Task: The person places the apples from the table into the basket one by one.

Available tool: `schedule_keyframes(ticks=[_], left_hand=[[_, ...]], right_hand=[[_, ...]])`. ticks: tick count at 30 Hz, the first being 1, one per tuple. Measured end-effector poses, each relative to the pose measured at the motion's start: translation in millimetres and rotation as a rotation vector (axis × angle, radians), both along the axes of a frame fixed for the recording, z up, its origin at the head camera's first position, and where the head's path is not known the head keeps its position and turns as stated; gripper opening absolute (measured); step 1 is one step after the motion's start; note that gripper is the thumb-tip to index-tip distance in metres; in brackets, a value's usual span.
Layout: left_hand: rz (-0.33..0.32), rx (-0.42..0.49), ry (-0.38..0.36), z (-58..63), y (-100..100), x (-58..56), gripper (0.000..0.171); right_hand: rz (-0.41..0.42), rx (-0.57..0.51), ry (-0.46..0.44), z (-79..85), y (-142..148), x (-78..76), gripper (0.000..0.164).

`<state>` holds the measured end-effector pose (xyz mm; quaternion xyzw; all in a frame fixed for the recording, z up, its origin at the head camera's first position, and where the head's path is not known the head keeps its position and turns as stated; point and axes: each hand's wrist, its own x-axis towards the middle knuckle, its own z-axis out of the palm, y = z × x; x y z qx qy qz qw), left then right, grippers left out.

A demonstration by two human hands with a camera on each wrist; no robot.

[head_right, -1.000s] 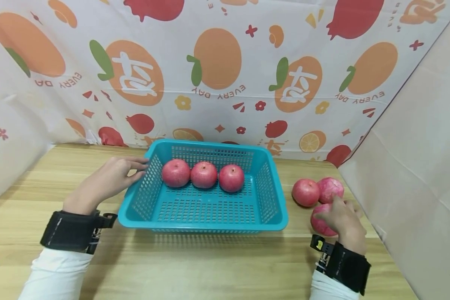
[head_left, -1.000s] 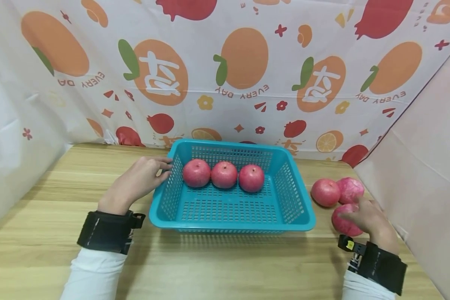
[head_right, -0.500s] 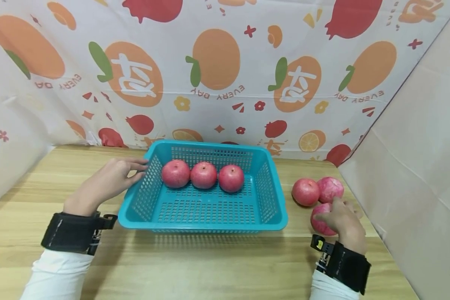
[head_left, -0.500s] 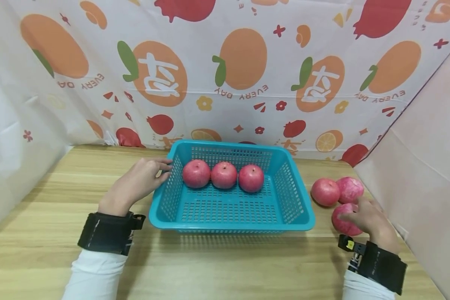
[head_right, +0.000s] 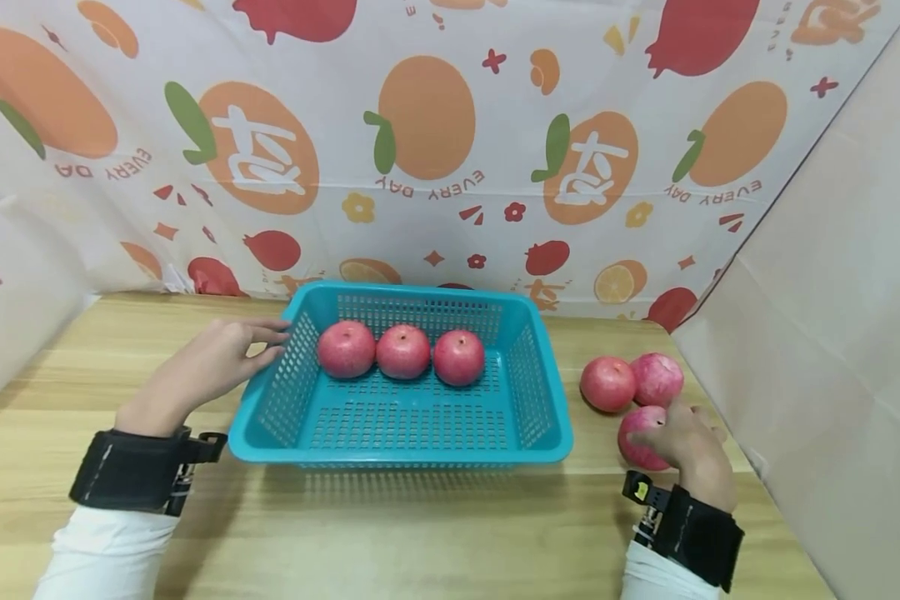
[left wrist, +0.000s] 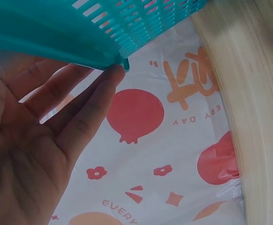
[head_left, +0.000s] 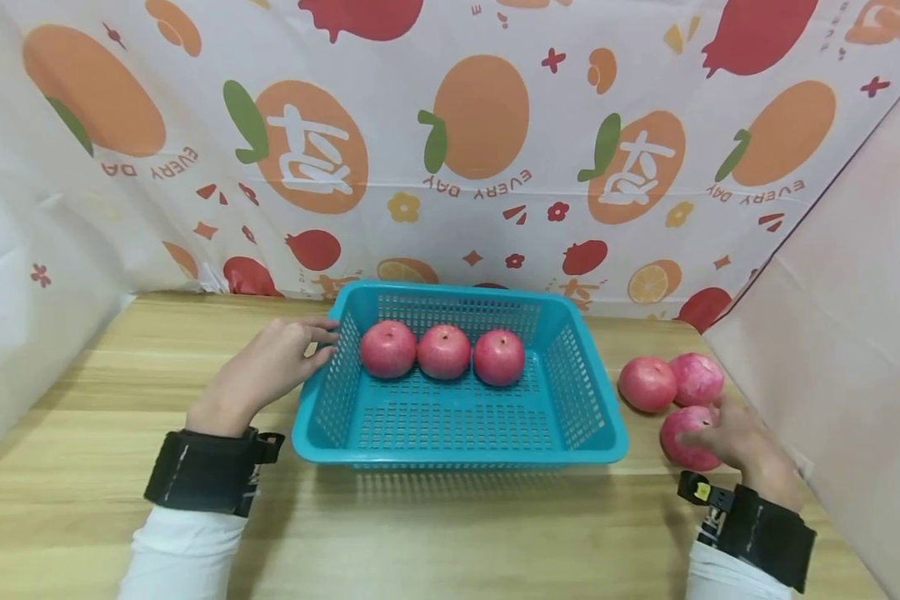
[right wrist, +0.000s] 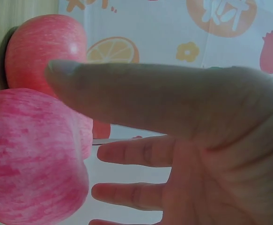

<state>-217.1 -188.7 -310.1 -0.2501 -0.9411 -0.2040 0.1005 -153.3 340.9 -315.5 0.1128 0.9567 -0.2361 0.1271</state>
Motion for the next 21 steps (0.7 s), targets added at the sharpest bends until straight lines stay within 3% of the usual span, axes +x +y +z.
schedule_keyframes(ticks=[6,21], left_hand=[[0.014,-0.002,-0.016,2.9,-0.3,-0.2,0.028],[0.012,-0.006,-0.018,0.4,-1.0,1.9,0.028]], right_hand=[[-0.027,0.026,-0.006,7.2,-3.9,-0.8,0.101],[-0.037,0.034,-0.007,-1.4,-7.8,-1.6,0.109]])
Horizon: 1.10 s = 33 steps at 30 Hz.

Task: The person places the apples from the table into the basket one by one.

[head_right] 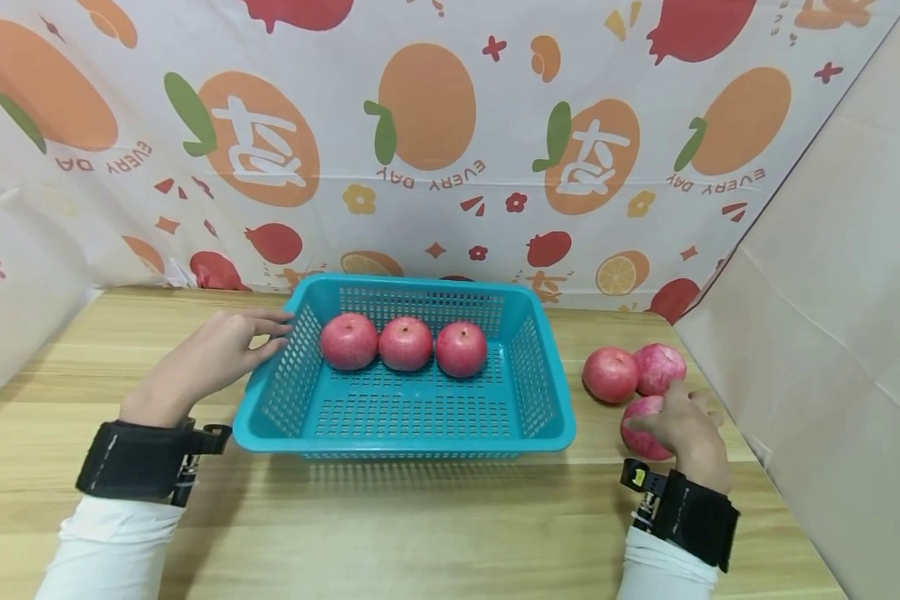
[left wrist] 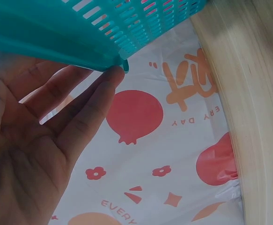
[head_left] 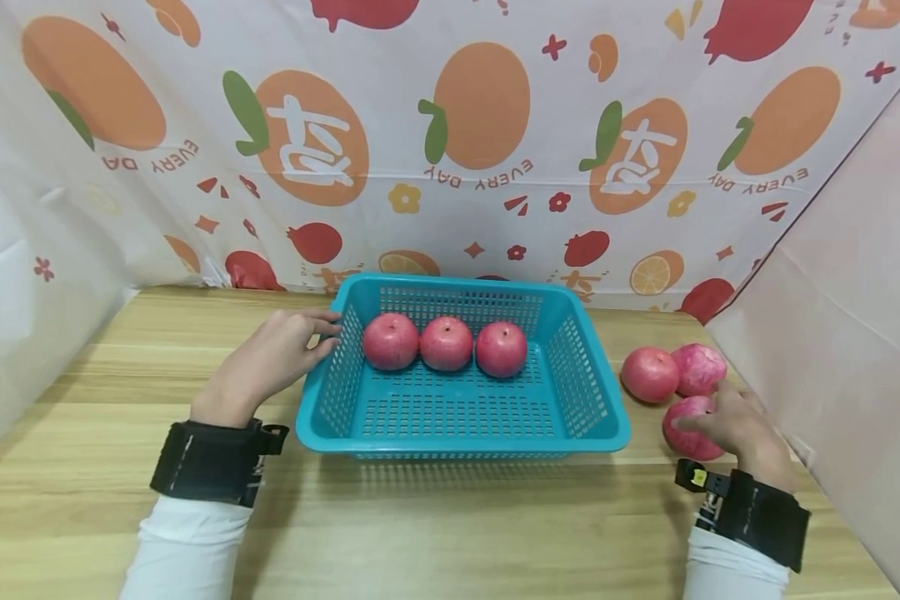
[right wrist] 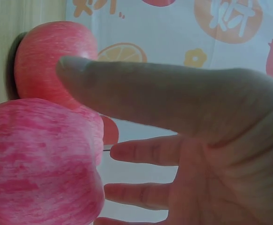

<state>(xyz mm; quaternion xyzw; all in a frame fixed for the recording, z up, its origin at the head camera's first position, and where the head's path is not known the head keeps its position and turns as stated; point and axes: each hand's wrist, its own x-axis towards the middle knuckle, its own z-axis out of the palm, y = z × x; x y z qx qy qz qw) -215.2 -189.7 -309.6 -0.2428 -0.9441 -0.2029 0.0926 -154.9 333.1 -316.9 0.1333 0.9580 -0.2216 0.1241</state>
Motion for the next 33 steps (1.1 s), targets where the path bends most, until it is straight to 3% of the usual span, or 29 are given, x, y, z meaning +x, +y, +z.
schedule_keyframes(ticks=[33], left_hand=[[0.000,0.007,-0.011,0.0,1,0.3,0.028]], right_hand=[[-0.010,-0.014,-0.020,-11.3,2,-5.2,0.099]])
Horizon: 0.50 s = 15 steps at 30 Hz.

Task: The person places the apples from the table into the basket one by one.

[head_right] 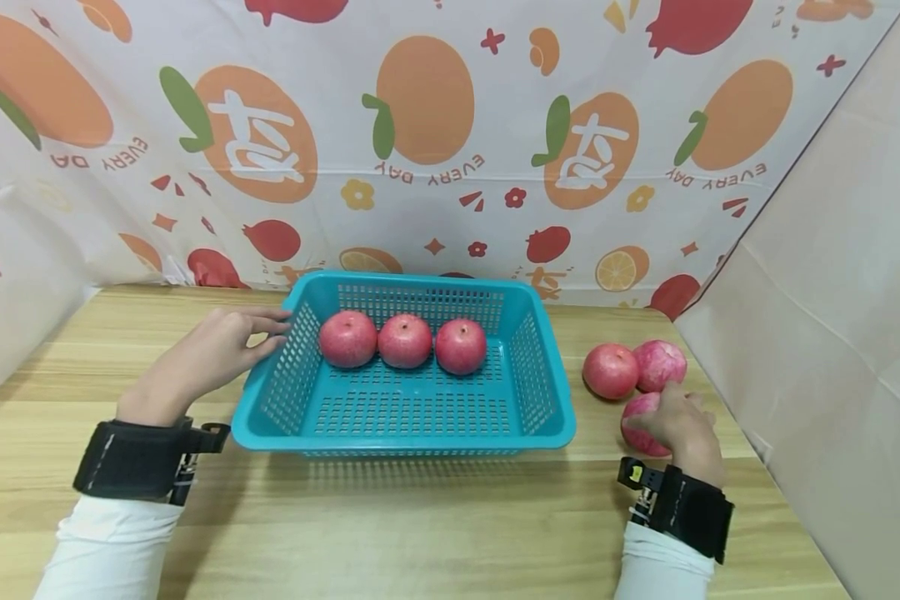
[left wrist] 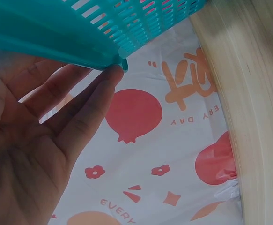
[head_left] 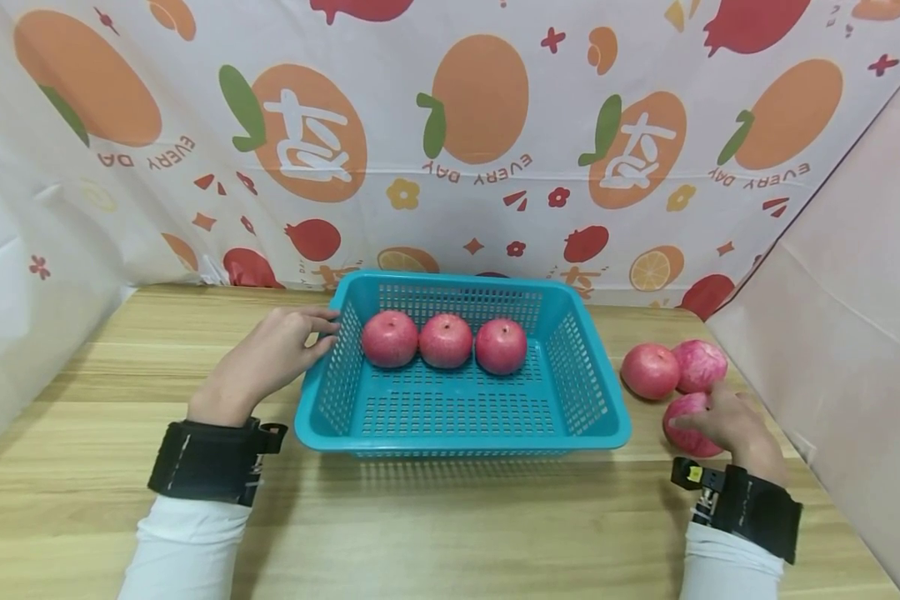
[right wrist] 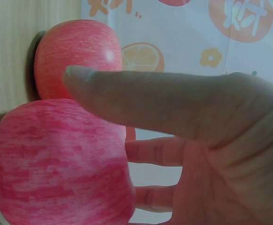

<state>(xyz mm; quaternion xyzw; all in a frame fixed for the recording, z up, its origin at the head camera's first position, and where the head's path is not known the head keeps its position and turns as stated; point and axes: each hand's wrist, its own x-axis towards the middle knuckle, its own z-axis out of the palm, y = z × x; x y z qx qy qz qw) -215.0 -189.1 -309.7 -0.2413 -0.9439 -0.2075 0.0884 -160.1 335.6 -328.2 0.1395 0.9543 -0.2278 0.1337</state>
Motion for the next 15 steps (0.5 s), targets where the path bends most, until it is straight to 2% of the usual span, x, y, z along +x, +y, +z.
schedule_keyframes(ticks=[7,15], left_hand=[[0.000,0.004,-0.002,1.1,-1,0.5,0.028],[-0.005,0.000,0.003,0.5,-1,0.0,0.029]], right_hand=[[-0.021,-0.091,-0.021,-1.3,-1,-1.4,0.097],[-0.010,-0.115,-0.044,-10.1,2,-6.2,0.093]])
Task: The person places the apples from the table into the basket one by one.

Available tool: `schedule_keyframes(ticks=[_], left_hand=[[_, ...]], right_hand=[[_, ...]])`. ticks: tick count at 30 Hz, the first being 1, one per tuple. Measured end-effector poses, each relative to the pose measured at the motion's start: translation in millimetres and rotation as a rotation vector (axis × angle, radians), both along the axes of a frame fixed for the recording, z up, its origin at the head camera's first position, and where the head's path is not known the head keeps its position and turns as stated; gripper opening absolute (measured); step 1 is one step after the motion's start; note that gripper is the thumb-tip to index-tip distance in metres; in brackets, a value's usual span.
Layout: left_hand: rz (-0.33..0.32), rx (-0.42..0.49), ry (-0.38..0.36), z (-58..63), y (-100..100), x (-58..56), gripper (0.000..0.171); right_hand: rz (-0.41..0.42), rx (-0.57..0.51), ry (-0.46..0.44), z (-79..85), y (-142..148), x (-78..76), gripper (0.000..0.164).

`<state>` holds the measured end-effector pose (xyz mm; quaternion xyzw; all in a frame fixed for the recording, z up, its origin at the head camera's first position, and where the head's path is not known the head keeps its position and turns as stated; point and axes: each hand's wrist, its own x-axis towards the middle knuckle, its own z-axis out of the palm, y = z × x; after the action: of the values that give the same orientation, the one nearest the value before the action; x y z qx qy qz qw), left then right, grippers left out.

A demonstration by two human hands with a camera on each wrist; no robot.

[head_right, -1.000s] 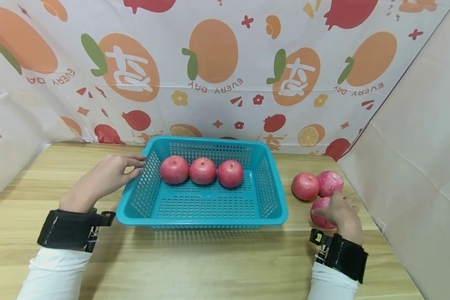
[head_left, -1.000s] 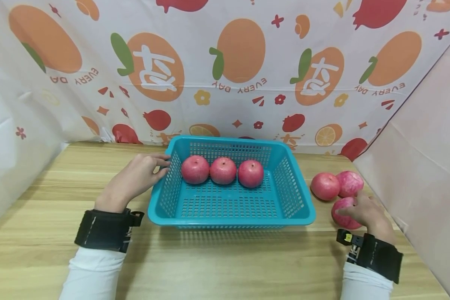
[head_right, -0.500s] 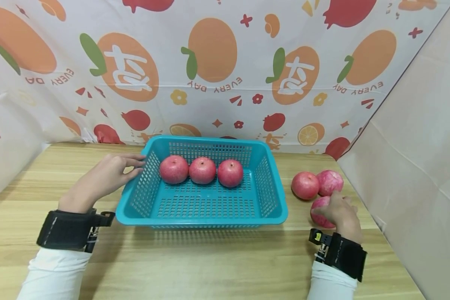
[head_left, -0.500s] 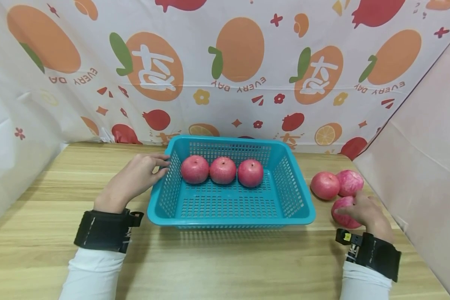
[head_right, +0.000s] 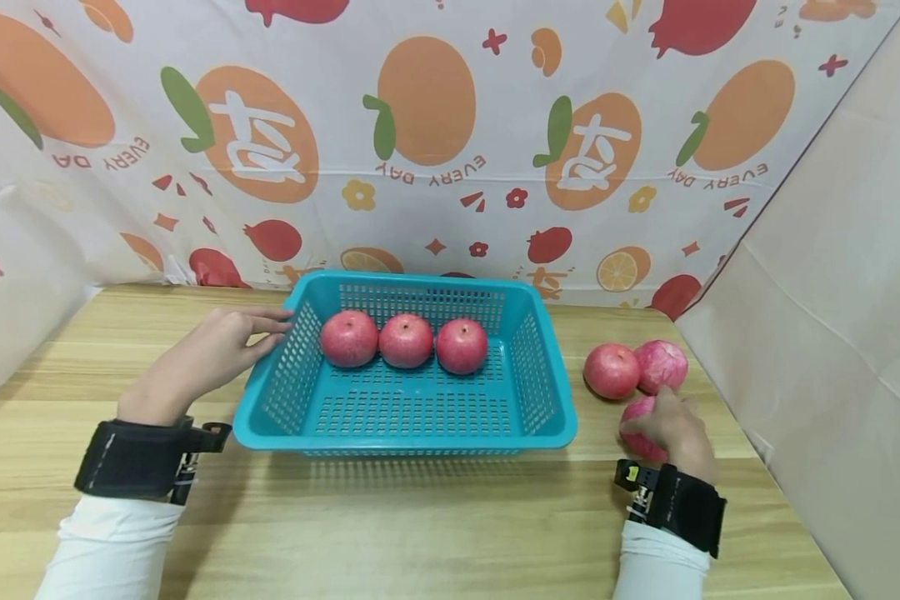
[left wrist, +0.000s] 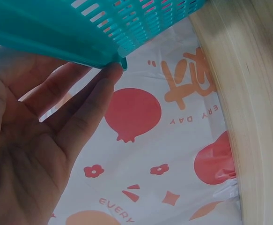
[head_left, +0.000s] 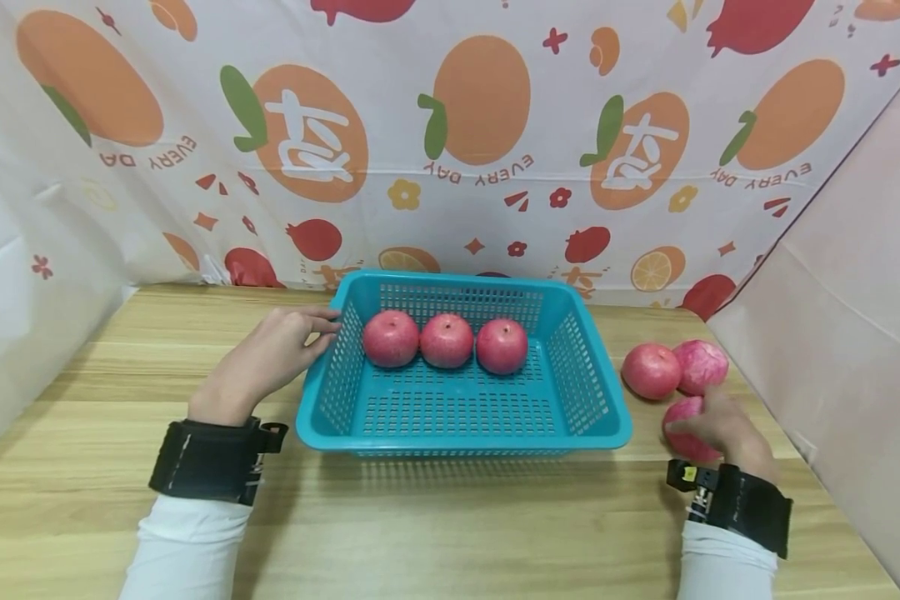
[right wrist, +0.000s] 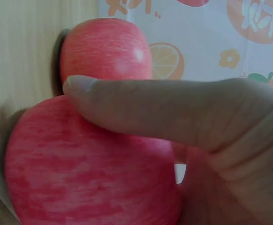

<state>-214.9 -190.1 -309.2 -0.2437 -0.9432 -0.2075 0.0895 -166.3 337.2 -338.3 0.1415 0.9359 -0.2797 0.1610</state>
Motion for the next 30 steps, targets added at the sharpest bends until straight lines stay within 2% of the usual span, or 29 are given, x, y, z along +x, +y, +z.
schedule_keyframes(ticks=[19,22,27,30], left_hand=[[-0.005,0.008,0.001,-0.8,-1,-0.4,0.029],[-0.007,0.014,-0.003,-0.6,-1,-0.5,0.029],[-0.006,0.020,-0.003,-0.4,-1,-0.6,0.028],[-0.005,0.018,0.004,-0.5,-1,-0.6,0.028]], right_hand=[[-0.023,-0.015,-0.023,0.1,-1,2.1,0.095],[-0.014,0.001,0.008,3.6,-1,4.3,0.093],[0.020,0.047,0.112,8.0,-1,5.5,0.086],[0.027,0.058,0.130,9.1,-1,4.7,0.086]])
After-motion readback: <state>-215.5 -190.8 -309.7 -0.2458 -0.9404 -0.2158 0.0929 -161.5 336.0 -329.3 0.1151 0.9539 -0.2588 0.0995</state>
